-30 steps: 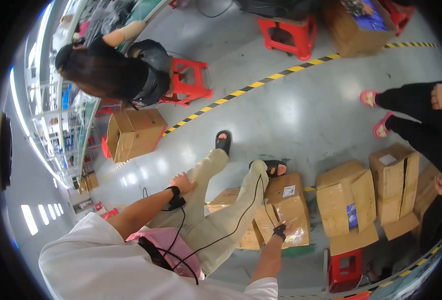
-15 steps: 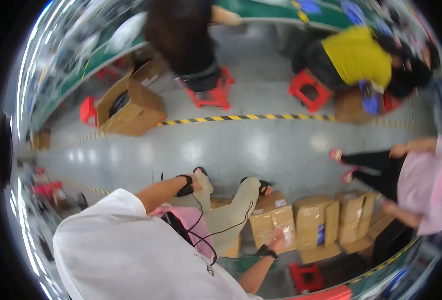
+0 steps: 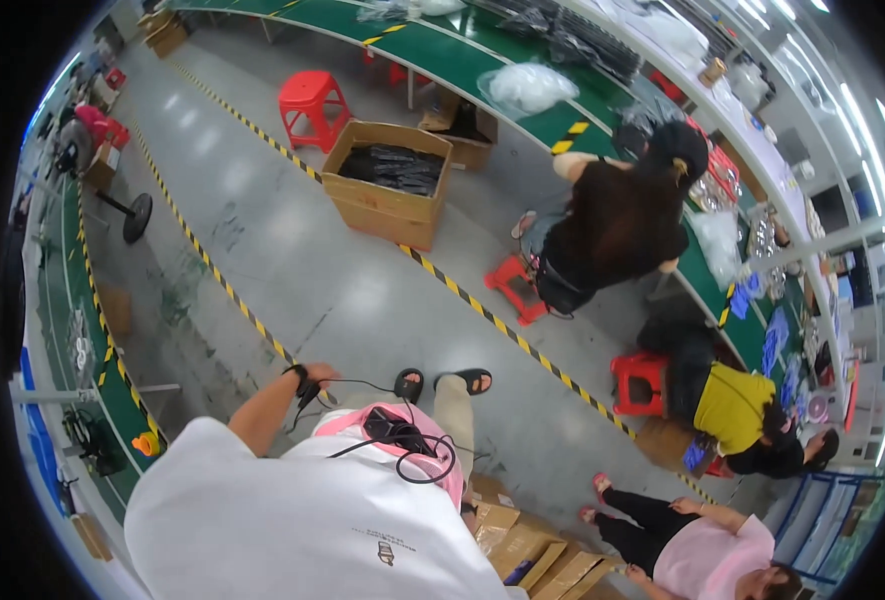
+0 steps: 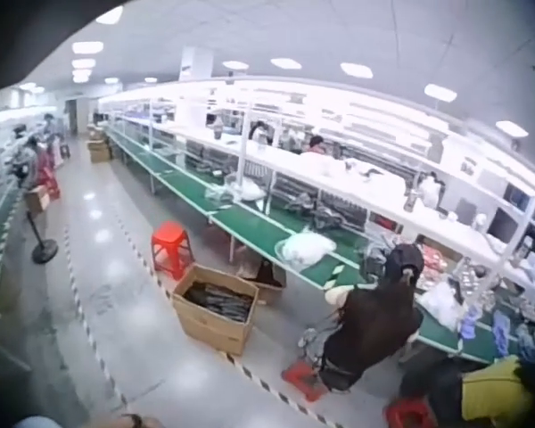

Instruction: Inspecting and cleaning white dome-shaped electronic components at a manual assembly station using a specialized tool.

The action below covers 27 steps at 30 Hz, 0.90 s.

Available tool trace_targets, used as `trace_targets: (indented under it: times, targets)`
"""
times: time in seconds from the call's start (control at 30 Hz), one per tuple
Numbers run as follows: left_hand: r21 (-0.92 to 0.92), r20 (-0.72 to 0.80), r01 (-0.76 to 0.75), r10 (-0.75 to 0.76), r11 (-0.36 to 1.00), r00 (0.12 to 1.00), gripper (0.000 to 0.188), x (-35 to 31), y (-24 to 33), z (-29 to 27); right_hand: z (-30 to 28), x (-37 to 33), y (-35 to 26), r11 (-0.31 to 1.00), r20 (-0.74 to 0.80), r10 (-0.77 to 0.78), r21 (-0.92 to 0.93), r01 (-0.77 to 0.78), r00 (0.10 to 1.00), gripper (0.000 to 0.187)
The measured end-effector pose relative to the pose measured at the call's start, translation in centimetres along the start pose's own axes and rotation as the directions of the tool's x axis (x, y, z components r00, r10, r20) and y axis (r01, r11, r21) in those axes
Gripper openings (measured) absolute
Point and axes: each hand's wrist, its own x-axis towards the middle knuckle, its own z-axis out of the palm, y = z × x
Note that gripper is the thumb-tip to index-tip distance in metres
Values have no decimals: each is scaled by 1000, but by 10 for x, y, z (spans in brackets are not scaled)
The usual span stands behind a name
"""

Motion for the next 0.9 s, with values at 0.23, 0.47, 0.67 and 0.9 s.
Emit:
trace_targets:
  times: [0.23,0.47,0.67,0.9]
  targets:
    - [-89,-360,74,-102,993,927,33,-53,-99,107,-98,143,-73,634,372,124,683,-362,920,28]
    - [-151,-268,-62,19,987,963,54,-131,-25,97,-131,298,-156,947,392,98,245,-207,915,23]
    - [-309,-364,69,-185,948,913,49,-194,-6,-12,-127,394,-366,894,437,-14,409,-185,899,19]
    - [-491,-512,77,-359,868,780,44,-197,-51,-116,-166,544,-583,880,587,-372,-23,474,719,19]
